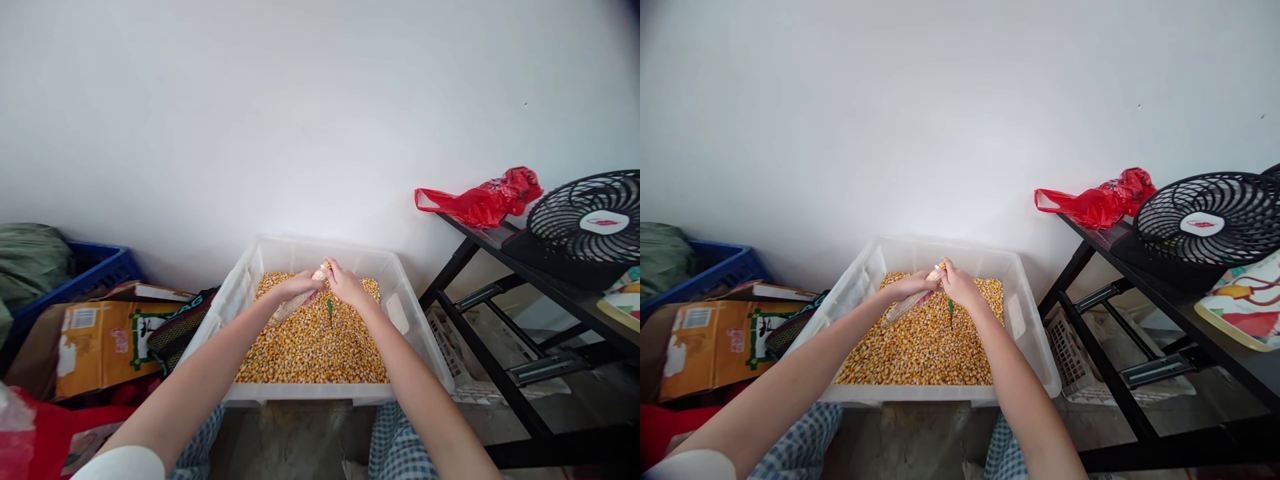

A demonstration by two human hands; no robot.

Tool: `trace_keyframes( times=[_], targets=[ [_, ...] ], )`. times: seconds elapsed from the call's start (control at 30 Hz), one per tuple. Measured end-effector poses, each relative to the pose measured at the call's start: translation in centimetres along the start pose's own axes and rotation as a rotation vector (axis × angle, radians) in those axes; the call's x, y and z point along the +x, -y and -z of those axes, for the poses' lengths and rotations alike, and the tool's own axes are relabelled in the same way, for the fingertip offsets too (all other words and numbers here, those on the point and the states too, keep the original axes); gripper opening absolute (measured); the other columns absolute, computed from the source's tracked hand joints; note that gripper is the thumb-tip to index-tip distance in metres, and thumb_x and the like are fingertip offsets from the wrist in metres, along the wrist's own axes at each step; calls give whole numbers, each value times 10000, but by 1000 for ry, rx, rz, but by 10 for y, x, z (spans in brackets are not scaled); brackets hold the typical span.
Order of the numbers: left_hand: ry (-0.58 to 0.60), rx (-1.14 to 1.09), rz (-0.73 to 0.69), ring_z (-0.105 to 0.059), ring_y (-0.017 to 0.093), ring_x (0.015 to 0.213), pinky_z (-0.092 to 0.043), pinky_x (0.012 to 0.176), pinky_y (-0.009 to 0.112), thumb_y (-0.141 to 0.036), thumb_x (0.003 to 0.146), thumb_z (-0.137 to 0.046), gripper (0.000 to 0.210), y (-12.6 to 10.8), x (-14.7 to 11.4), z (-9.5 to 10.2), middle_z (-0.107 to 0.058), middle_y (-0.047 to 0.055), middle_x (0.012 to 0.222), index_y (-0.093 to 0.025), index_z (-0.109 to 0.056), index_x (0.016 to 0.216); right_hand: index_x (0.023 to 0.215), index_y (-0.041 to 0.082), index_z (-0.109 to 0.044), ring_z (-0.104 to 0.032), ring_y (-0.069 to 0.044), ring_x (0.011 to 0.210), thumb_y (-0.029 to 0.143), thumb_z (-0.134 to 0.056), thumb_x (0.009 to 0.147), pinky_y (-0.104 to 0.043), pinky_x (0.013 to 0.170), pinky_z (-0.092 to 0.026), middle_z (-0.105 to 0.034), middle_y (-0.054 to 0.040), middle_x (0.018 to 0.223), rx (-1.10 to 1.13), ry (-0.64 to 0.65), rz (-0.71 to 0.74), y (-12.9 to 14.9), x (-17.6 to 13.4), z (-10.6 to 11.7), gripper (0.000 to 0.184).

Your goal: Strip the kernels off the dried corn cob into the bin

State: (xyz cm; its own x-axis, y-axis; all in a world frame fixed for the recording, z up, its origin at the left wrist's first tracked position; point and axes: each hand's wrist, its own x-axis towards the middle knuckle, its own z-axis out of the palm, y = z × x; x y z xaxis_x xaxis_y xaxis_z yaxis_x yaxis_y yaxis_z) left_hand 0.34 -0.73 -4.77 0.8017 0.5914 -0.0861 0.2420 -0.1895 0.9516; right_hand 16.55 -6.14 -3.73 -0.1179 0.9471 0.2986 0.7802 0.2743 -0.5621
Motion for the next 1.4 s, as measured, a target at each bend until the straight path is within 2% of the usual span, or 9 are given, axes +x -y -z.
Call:
trace_keyframes(
  times=[0.2,0.4,0.47,0.6,0.8,1.03,1.17,1.27,1.4],
  targets=[
    [34,-25,48,-451,109,385,-379,393,235,-303,709,-548,188,9,0,4,-505,-30,492,-147,-537,813,1391,170,-285,-624,-245,929,422,-173,938,-342,788,-439,-653,-140,1039,-220,89,19,3,0,-4,530],
    [111,-18,120,-436,102,371,-384,396,230,-311,699,-560,212,20,-1,13,-492,-38,480,-148,-534,833,1386,235,-303,-629,-137,656,519,-90,920,-270,658,-474,-661,-39,871,238,206,-134,-6,3,-11,586],
    [99,6,127,-445,108,374,-383,393,232,-313,697,-556,223,22,0,12,-501,-34,483,-148,-531,843,1351,247,-356,-621,-130,647,581,-103,895,-261,643,-469,-653,-27,872,273,193,-182,-6,3,-15,619],
    [70,151,117,-470,129,373,-373,378,237,-270,690,-513,193,20,2,5,-503,-29,461,-147,-536,837,1160,205,-525,-614,-195,828,601,-223,879,-288,733,-429,-656,-77,912,-57,3,-183,-1,0,-22,572],
    [100,240,151,-478,125,384,-382,393,236,-289,676,-527,153,21,2,4,-509,-16,473,-155,-531,750,1038,175,-539,-608,-201,830,405,-149,951,-277,726,-380,-654,-111,894,-246,123,-30,-6,0,-24,461],
    [187,173,206,-433,125,377,-372,393,249,-332,653,-578,196,29,-1,15,-475,-21,446,-163,-533,740,993,190,-547,-599,-169,798,418,-194,944,-264,722,-417,-644,-83,895,-8,125,-54,-19,4,-38,423],
    [214,144,210,-445,117,403,-383,402,237,-320,635,-586,252,30,-4,20,-500,-24,514,-167,-558,832,1077,205,-523,-552,-128,514,555,-190,900,-256,543,-445,-613,-27,715,389,262,-254,-21,5,-44,515],
    [201,189,223,-471,124,418,-396,417,239,-315,637,-569,266,28,-3,18,-510,-21,533,-170,-560,860,1112,207,-542,-543,-123,464,657,-88,847,-264,505,-451,-623,-32,705,594,280,-420,-22,6,-45,692],
    [140,328,218,-505,137,439,-398,431,237,-306,630,-551,232,27,0,12,-530,-20,541,-172,-534,818,976,198,-641,-596,-142,587,656,-54,845,-258,589,-447,-659,-68,788,344,65,-390,-22,7,-45,756]
  ],
)
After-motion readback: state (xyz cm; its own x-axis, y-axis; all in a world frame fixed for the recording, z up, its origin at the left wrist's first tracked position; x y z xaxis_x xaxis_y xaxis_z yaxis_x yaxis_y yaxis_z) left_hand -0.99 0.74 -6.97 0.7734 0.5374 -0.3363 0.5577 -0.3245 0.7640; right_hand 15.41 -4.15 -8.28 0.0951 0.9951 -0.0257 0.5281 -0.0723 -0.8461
